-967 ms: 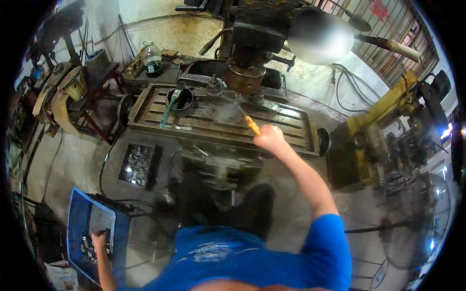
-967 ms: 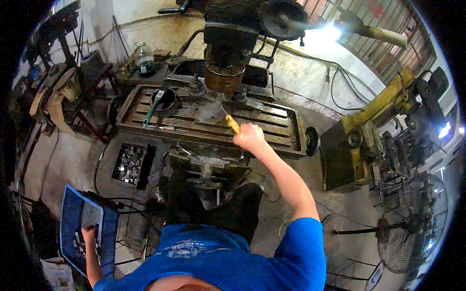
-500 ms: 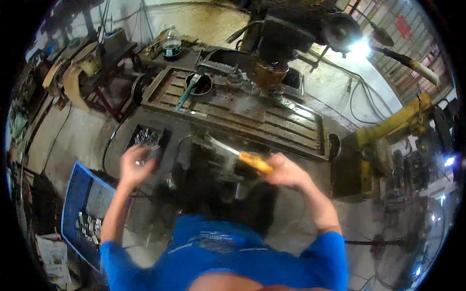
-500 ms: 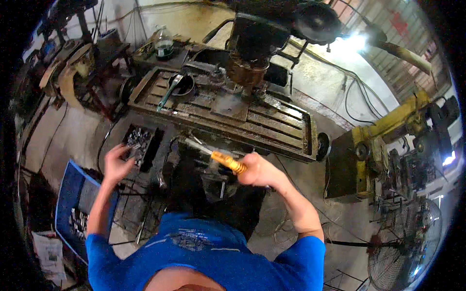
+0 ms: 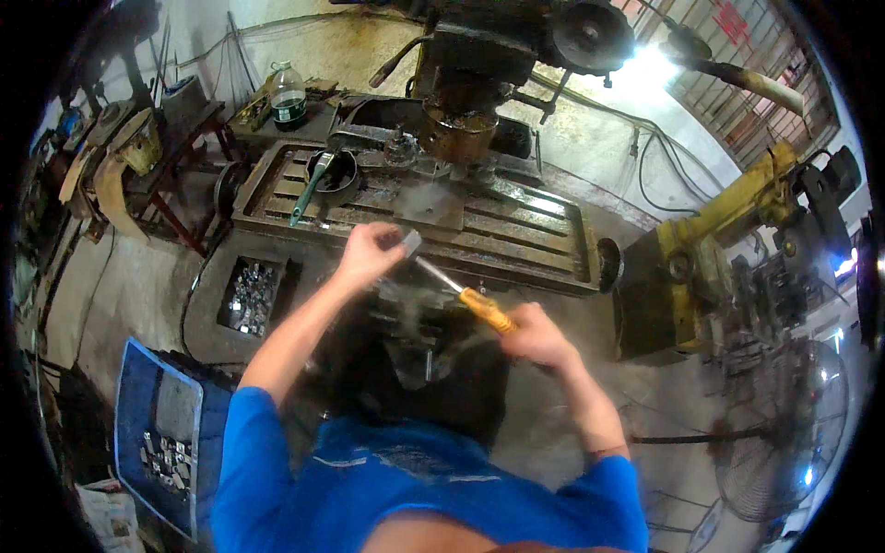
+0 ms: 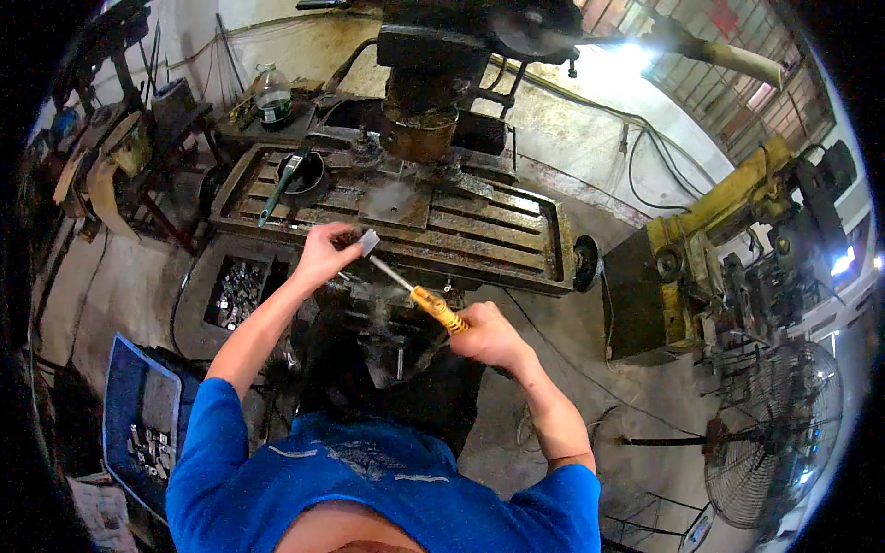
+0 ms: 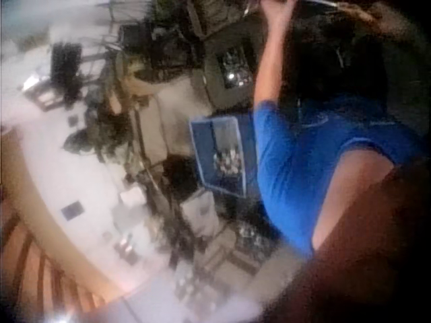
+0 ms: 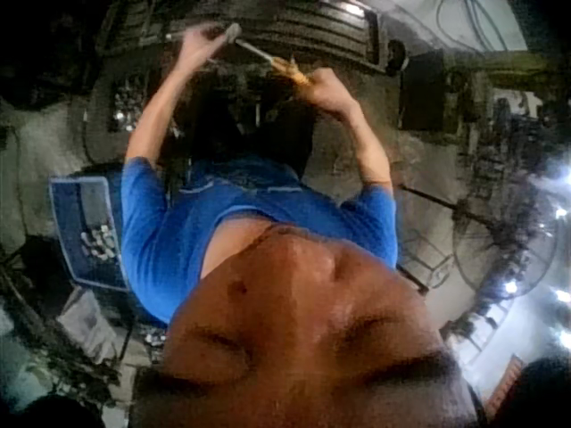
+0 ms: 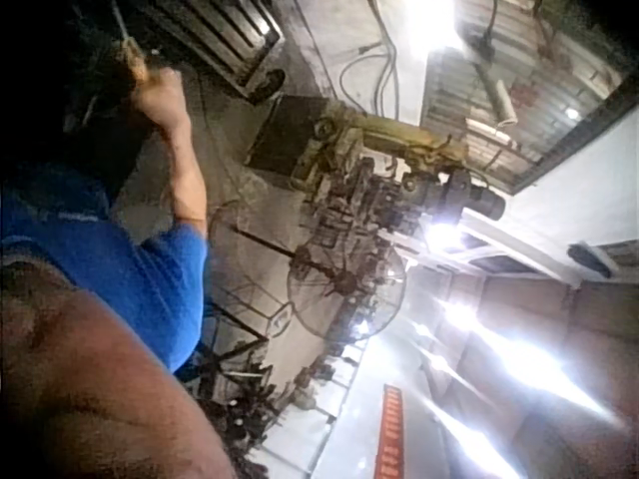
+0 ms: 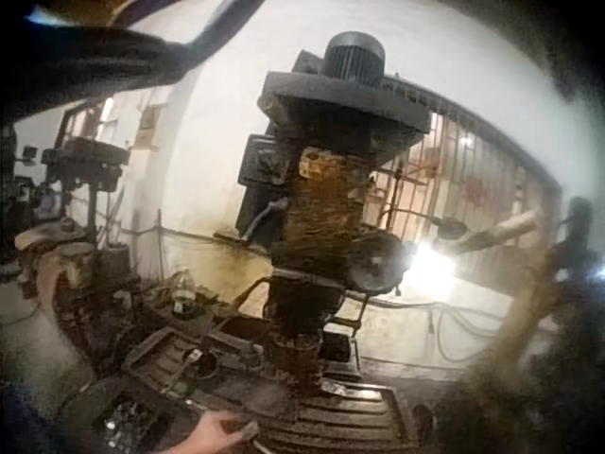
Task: The person operates a drill press to drill holes into small metal pieces. They repeatedly pick up a metal piece from a blue bin, position it under the drill, lower the lever to drill, and then place the finished piece into a tray on the machine table.
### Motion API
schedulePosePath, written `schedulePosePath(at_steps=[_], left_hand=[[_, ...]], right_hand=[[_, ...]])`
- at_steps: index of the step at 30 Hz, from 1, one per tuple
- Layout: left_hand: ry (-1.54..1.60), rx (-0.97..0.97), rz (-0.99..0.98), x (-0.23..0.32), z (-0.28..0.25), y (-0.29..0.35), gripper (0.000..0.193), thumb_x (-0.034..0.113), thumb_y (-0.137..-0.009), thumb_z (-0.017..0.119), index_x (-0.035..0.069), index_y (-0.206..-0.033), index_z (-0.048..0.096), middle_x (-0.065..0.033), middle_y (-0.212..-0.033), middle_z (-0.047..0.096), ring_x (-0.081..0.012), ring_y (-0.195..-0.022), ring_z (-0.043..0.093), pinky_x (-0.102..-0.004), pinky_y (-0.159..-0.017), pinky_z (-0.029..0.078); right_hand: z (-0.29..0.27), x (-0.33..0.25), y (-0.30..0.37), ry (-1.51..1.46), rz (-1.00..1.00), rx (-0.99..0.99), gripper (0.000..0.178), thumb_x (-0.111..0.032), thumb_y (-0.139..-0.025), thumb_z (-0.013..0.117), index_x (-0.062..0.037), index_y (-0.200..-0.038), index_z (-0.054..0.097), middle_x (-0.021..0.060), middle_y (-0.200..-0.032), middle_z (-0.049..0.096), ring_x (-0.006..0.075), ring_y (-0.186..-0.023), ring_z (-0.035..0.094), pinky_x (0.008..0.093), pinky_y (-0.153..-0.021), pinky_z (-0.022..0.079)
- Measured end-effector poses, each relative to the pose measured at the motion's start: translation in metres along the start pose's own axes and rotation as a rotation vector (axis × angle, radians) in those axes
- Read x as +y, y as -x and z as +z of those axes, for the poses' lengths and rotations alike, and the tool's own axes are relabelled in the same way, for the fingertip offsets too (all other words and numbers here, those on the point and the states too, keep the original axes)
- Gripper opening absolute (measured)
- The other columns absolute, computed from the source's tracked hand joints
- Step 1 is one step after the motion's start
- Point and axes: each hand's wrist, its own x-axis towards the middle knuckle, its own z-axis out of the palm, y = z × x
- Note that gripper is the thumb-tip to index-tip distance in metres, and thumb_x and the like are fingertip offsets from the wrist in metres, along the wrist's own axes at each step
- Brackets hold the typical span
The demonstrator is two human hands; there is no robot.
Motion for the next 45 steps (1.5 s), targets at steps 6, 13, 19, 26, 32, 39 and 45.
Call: schedulePosePath(at_steps=[6, 13, 19, 26, 32, 39, 45], left_hand=[[-0.432, 0.146, 0.317, -0.025, 0.035, -0.076, 0.031, 0.024, -0.062, 0.065, 0.002, -0.084, 0.065, -0.0154, -0.074, 0.060, -0.0286, -0.067, 0.059, -0.0356, -0.063, 0.047], [-0.713, -0.079, 0.169, -0.020, 0.047, -0.110, 0.038, 0.026, -0.065, 0.065, 0.009, -0.098, 0.063, -0.0143, -0.085, 0.062, -0.0311, -0.082, 0.059, -0.0406, -0.074, 0.047], [-0.657, -0.200, 0.230, -0.032, 0.041, -0.122, 0.036, 0.017, -0.065, 0.066, 0.007, -0.099, 0.063, -0.0172, -0.089, 0.063, -0.0326, -0.085, 0.059, -0.0407, -0.078, 0.046], [-0.673, -0.165, 0.270, -0.038, 0.056, -0.139, 0.034, 0.014, -0.067, 0.065, 0.005, -0.099, 0.063, -0.0173, -0.089, 0.062, -0.0334, -0.085, 0.058, -0.0412, -0.078, 0.046], [-0.684, -0.022, 0.114, -0.031, 0.063, -0.136, 0.037, 0.022, -0.067, 0.067, 0.004, -0.098, 0.061, -0.0166, -0.085, 0.062, -0.0340, -0.085, 0.059, -0.0423, -0.074, 0.047], [-0.682, -0.062, 0.031, -0.042, 0.058, -0.155, 0.045, 0.030, -0.064, 0.072, 0.001, -0.096, 0.059, -0.0191, -0.082, 0.062, -0.0349, -0.081, 0.060, -0.0440, -0.070, 0.048], [-0.575, -0.090, -0.017, -0.044, 0.049, -0.157, 0.052, 0.036, -0.061, 0.074, 0.000, -0.096, 0.060, -0.0189, -0.090, 0.062, -0.0335, -0.087, 0.059, -0.0418, -0.074, 0.047]], right_hand=[[-0.008, 0.022, -0.021, -0.202, 0.001, 0.120, 0.019, -0.014, -0.059, 0.052, 0.0021, -0.069, 0.058, 0.0088, -0.050, 0.051, 0.0142, -0.047, 0.052, 0.0306, -0.047, 0.041], [0.006, 0.091, -0.086, -0.703, -0.190, 0.242, 0.031, -0.007, -0.069, 0.052, -0.0006, -0.097, 0.063, 0.0013, -0.091, 0.062, 0.0075, -0.076, 0.054, 0.0197, -0.062, 0.041], [0.056, 0.127, -0.107, -0.341, 0.122, 0.453, 0.023, -0.014, -0.061, 0.055, 0.0022, -0.075, 0.062, 0.0084, -0.054, 0.056, 0.0137, -0.050, 0.053, 0.0310, -0.051, 0.041], [0.038, 0.099, -0.057, -0.140, 0.089, 0.560, 0.038, -0.021, -0.058, 0.056, -0.0024, -0.090, 0.066, 0.0205, -0.082, 0.063, 0.0326, -0.079, 0.062, 0.0339, -0.075, 0.048], [0.010, 0.104, -0.024, -0.248, 0.043, 0.578, 0.034, -0.011, -0.058, 0.057, 0.0005, -0.088, 0.065, 0.0159, -0.080, 0.065, 0.0218, -0.077, 0.063, 0.0286, -0.074, 0.047], [-0.153, 0.033, -0.005, 0.044, -0.427, 0.955, 0.039, 0.000, -0.058, 0.046, 0.0048, -0.094, 0.063, 0.0116, -0.092, 0.064, 0.0212, -0.089, 0.060, 0.0316, -0.084, 0.045], [-0.301, -0.142, 0.038, -0.540, -1.093, 0.807, 0.057, -0.029, -0.073, 0.052, -0.0020, -0.122, 0.043, 0.0182, -0.122, 0.046, 0.0328, -0.116, 0.042, 0.0468, -0.103, 0.025]])
